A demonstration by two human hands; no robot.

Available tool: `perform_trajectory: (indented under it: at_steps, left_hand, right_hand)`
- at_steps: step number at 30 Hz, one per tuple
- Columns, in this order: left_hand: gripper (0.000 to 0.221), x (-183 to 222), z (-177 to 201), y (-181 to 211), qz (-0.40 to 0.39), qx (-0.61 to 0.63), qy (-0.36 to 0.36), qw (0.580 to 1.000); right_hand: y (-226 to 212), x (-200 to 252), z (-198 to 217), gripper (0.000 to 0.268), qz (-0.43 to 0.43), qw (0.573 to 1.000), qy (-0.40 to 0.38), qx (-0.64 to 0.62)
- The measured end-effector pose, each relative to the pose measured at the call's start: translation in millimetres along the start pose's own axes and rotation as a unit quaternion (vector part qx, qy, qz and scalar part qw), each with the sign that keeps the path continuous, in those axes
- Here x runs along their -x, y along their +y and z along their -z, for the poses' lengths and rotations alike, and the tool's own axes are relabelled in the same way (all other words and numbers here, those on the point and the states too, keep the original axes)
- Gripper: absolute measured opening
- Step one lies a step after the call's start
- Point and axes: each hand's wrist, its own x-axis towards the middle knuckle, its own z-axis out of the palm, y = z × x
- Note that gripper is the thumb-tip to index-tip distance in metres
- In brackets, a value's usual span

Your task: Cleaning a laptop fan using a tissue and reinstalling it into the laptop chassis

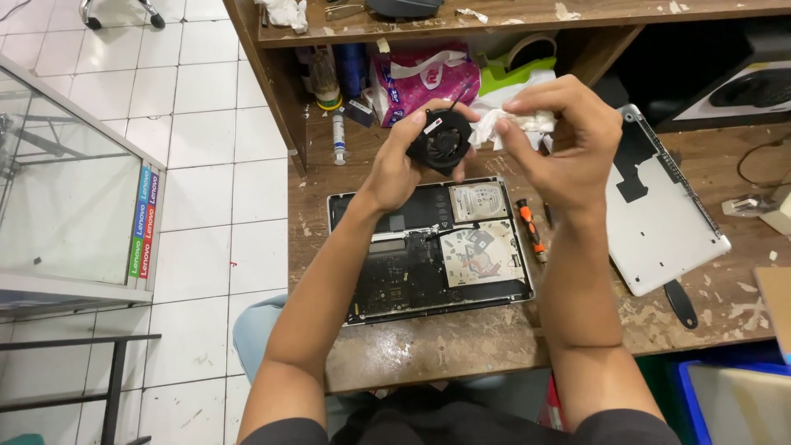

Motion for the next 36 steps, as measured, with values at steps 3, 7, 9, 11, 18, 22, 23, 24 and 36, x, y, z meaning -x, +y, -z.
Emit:
perform_trajectory:
  at_steps: [3, 7, 9, 11, 18, 22, 23, 24, 36]
  left_hand:
    - [0.064, 5, 0, 7, 0.044, 0.05, -0.013, 0.998]
    - [0.054, 5, -2, 20, 0.069, 0.035, -0.047, 0.996]
    - [0.054, 7, -5, 23, 0.062, 0.034, -0.048, 0.996]
    - [0.05, 11, -6, 22, 0.041, -0.004, -0.049, 0.998]
    - [0.049, 5, -10, 31, 0.015, -0.067, -0.062, 0.996]
    - [0.046, 12, -10, 38, 0.026, -0.113, -0.07, 0.991]
    - [0.044, 12, -11, 45, 0.038, -0.149, -0.069, 0.986]
    - [0.044, 11, -12, 54, 0.038, -0.149, -0.069, 0.986]
    - [0.088, 10, -22, 105, -0.071, -0.397, 0.008, 0.915]
  right_hand:
    - [-7, -3, 2, 0.013, -0.008, 0.999, -0.032, -0.032]
    - [-24, -4, -6, 0.013, -0.008, 0.997, -0.07, -0.032]
    - [-33, -6, -11, 0.017, -0.01, 0.996, -0.085, -0.026]
    - [-39, -10, -17, 0.019, -0.007, 0.996, -0.084, 0.023]
    - [-32, -3, -10, 0.02, -0.025, 0.993, -0.094, 0.064]
    - [-31, -4, -6, 0.019, -0.005, 0.994, -0.085, 0.066]
    - [-32, -6, -4, 0.019, -0.005, 0.992, -0.101, 0.071]
    - [-30, -4, 3, 0.019, -0.005, 0.992, -0.101, 0.07]
    - [-38, 7, 35, 0.023, 0.011, 0.999, -0.019, -0.032]
